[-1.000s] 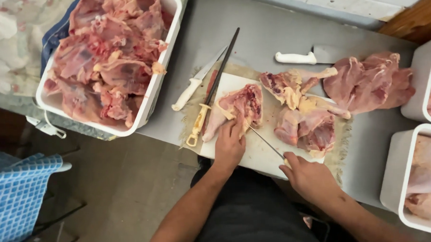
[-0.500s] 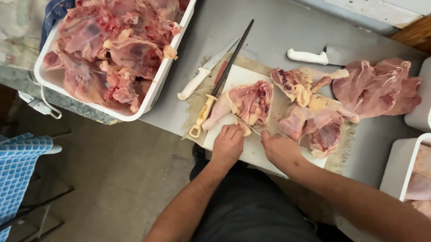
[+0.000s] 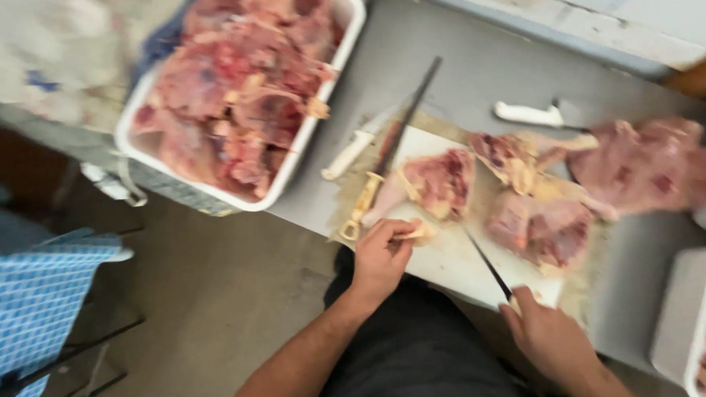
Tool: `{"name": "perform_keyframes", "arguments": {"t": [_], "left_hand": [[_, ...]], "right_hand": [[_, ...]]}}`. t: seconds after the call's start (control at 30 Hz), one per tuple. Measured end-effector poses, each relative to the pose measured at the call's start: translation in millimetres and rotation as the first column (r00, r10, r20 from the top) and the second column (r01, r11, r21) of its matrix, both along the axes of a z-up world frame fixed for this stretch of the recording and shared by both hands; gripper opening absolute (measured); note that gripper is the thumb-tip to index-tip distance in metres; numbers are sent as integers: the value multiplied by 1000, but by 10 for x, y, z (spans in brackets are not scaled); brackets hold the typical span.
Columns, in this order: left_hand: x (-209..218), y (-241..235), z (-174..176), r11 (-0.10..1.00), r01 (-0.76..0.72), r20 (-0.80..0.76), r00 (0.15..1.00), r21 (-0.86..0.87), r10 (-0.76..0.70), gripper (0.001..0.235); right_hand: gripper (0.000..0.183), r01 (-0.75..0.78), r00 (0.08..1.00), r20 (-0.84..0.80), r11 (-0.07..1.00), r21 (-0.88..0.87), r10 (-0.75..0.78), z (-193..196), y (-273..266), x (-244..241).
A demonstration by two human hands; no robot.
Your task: A person efficiently deboning and portioning whole chickens using a knife at a professional workstation.
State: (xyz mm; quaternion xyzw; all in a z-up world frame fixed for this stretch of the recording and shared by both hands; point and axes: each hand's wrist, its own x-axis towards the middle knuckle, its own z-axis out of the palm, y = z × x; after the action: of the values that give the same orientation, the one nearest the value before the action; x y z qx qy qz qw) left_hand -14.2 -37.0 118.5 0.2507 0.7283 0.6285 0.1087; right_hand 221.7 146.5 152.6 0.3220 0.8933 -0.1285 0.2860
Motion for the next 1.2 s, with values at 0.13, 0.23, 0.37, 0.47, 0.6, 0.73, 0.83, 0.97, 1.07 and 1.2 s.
{"name": "perform_keyframes", "arguments": {"t": [0.13,0.23,0.37,0.47,0.6,0.73,0.83,0.97,1.07,1.2], "left_hand": [[-618,-206,644,987,-94,-142,987,-132,75,27],[-1218,-372,1339,993,-110,-271,958,-43,95,32],[-1943,-465,1974,982,-186,-445,880,-7,164,28],[-2507,-548,1919,980,-183,-489,864,-78,122,23],[-2642,-417,1822,987,-107,-864,501,-122,-53,25],[-1753,-113,906,972,67,-524,833,-224,-178,20],[-1286,64,-150,742,407,-308,723,-533,-618,47],[-1119,150,-970,579,136,-407,584,-804,-702,75],[-1116,174,-967,492,-105,-469,521,-864,-713,71],[-1155,309,-815,269,-72,-238,716,-960,-657,49]], "right_hand": [[37,86,983,-154,993,-80,-97,-290,-209,120],[44,290,951,-70,946,-148,-302,-245,-399,11],[42,414,905,-29,894,-172,-425,-97,-581,-202],[42,450,874,-101,871,-198,-475,51,-737,-355],[45,536,821,-78,810,-237,-565,48,-880,-380],[43,606,742,-169,757,-244,-649,105,-1183,-335],[42,720,682,-73,686,-101,-727,152,-1402,-255],[40,680,635,-363,716,-158,-682,98,-1601,111],[38,686,595,-404,701,-195,-694,244,-1633,248],[36,690,526,-421,660,-297,-739,284,-1424,503]]}}
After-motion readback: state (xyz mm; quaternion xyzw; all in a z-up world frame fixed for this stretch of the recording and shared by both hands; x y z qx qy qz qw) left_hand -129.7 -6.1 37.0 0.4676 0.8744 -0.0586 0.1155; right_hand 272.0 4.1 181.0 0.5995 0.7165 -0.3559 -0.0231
